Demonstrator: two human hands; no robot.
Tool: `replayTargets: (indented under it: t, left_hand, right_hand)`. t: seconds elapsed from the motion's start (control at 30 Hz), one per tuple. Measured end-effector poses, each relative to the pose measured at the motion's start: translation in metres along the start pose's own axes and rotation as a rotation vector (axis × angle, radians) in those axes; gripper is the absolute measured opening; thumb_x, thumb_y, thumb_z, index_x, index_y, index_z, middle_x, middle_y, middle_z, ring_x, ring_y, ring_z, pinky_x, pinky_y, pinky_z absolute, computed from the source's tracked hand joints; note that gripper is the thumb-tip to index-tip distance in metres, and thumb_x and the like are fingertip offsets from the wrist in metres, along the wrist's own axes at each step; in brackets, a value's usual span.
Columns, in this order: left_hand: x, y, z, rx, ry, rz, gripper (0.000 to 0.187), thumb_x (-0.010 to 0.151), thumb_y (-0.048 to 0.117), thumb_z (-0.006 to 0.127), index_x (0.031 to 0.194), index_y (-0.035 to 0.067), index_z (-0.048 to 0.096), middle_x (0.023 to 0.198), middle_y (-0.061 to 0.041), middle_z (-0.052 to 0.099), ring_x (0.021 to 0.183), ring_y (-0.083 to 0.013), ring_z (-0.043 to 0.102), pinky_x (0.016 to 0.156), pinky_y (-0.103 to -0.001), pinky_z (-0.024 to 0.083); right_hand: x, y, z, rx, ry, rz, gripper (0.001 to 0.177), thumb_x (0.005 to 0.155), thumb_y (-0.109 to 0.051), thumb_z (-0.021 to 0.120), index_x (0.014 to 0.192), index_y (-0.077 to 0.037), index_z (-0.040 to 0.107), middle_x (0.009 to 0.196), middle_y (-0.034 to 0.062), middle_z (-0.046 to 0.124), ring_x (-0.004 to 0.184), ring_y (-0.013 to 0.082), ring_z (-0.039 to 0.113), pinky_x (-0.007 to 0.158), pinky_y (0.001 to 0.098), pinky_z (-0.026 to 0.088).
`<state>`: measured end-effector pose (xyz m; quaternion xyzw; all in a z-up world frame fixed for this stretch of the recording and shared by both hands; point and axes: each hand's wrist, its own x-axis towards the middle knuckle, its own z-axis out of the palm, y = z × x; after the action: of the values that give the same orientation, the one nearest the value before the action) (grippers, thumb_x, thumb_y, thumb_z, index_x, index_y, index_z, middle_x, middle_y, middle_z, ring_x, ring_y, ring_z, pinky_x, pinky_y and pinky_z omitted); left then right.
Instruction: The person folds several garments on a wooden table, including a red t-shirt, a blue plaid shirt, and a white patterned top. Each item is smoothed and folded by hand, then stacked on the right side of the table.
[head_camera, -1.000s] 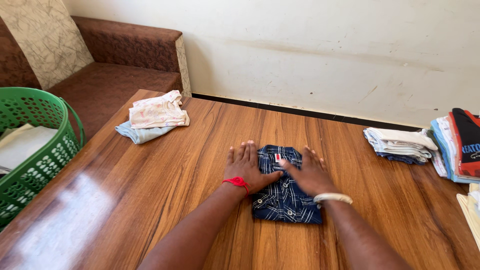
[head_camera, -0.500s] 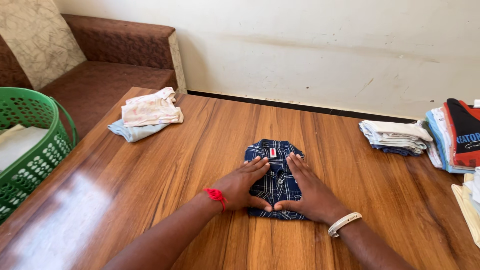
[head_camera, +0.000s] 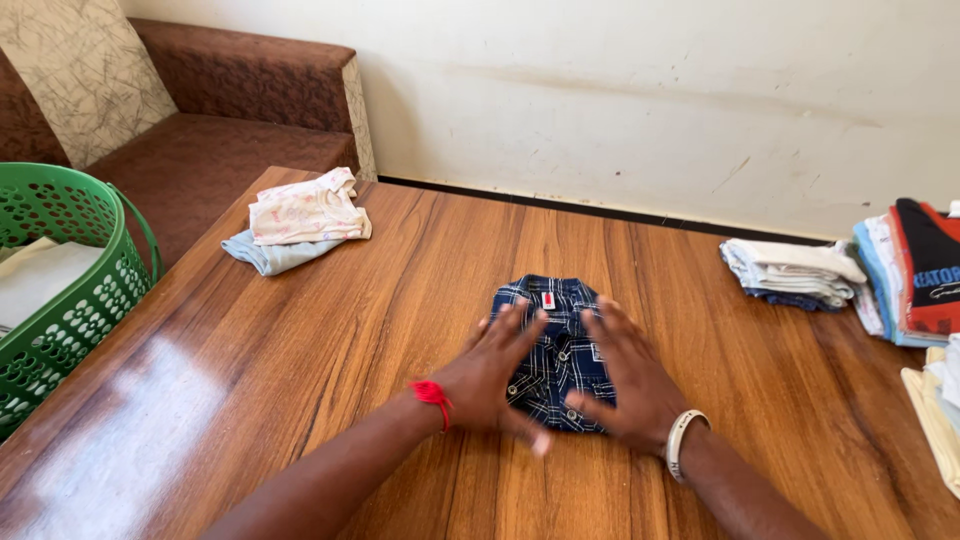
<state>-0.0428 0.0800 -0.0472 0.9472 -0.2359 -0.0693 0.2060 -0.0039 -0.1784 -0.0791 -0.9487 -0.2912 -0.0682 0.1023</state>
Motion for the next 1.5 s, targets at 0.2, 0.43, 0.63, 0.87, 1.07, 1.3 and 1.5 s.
replayTargets:
  t: [0.2,0.43,0.63,0.87,1.07,1.3,1.5]
  left_hand:
    - [0.044,-0.014,-0.003,-0.215,0.297,-0.465,0.105,0.078,0.055,0.082,0.149,-0.005,0.033,0.145,-0.03,0.049,0.137,-0.0396,0.047,0.111,-0.044,0.044]
    - [0.096,-0.027,-0.01,-0.275,0.157,-0.67,0.068,0.067,0.034,0.095,0.121,-0.001,0.072,0.123,-0.022,0.07,0.114,-0.0341,0.07,0.097,-0.04,0.057]
    - [0.112,-0.041,-0.007,-0.391,0.086,-0.693,0.066,0.064,0.026,0.096,0.119,-0.002,0.072,0.121,-0.022,0.072,0.111,-0.0319,0.072,0.093,-0.04,0.058]
    - [0.108,-0.045,-0.002,-0.619,0.156,-0.675,0.064,0.061,0.017,0.096,0.113,-0.007,0.067,0.111,-0.022,0.073,0.101,-0.0315,0.074,0.085,-0.04,0.06]
    - [0.102,-0.039,0.006,-0.71,0.129,-0.47,0.052,0.072,0.021,0.086,0.109,-0.013,0.073,0.106,-0.024,0.078,0.089,-0.0287,0.076,0.075,-0.037,0.059]
    - [0.068,-0.024,0.003,-1.651,0.167,-0.305,0.035,0.083,0.003,0.072,0.116,0.0,0.06,0.102,-0.012,0.076,0.092,-0.0221,0.077,0.082,-0.038,0.066]
    - [0.049,-0.014,0.001,-1.757,0.136,-0.245,0.038,0.099,0.015,0.068,0.125,-0.01,0.058,0.112,-0.021,0.073,0.097,-0.026,0.072,0.089,-0.042,0.061]
  right_hand:
    - [0.025,-0.011,-0.023,0.419,0.035,0.641,0.083,0.09,-0.049,0.064,0.154,-0.004,0.036,0.142,0.0218,0.053,0.131,0.0332,0.054,0.11,0.0474,0.045]
    - [0.047,-0.019,-0.034,0.257,-0.13,0.734,0.056,0.083,-0.042,0.082,0.114,0.003,0.07,0.098,0.018,0.075,0.088,0.0292,0.074,0.083,0.0439,0.061]
    - [0.051,-0.019,-0.022,0.222,-0.089,0.736,0.06,0.081,-0.044,0.085,0.115,0.003,0.069,0.102,0.0216,0.074,0.091,0.0303,0.075,0.08,0.0423,0.059]
    - [0.044,-0.016,-0.023,0.418,-0.002,0.817,0.06,0.075,-0.037,0.092,0.109,0.005,0.067,0.095,0.0223,0.074,0.086,0.0273,0.075,0.074,0.0399,0.06]
    - [0.033,-0.017,-0.018,0.771,0.075,0.817,0.037,0.08,-0.017,0.085,0.103,0.009,0.073,0.094,0.0212,0.078,0.082,0.0259,0.074,0.071,0.0391,0.058]
    - [0.018,-0.006,-0.022,1.503,0.204,0.678,0.057,0.084,-0.016,0.075,0.133,0.003,0.052,0.119,0.0215,0.071,0.106,0.0234,0.072,0.091,0.0343,0.061]
    - [0.009,0.003,-0.027,1.662,0.219,0.621,0.062,0.084,-0.018,0.075,0.135,0.006,0.05,0.122,0.023,0.071,0.11,0.0269,0.072,0.096,0.0409,0.058]
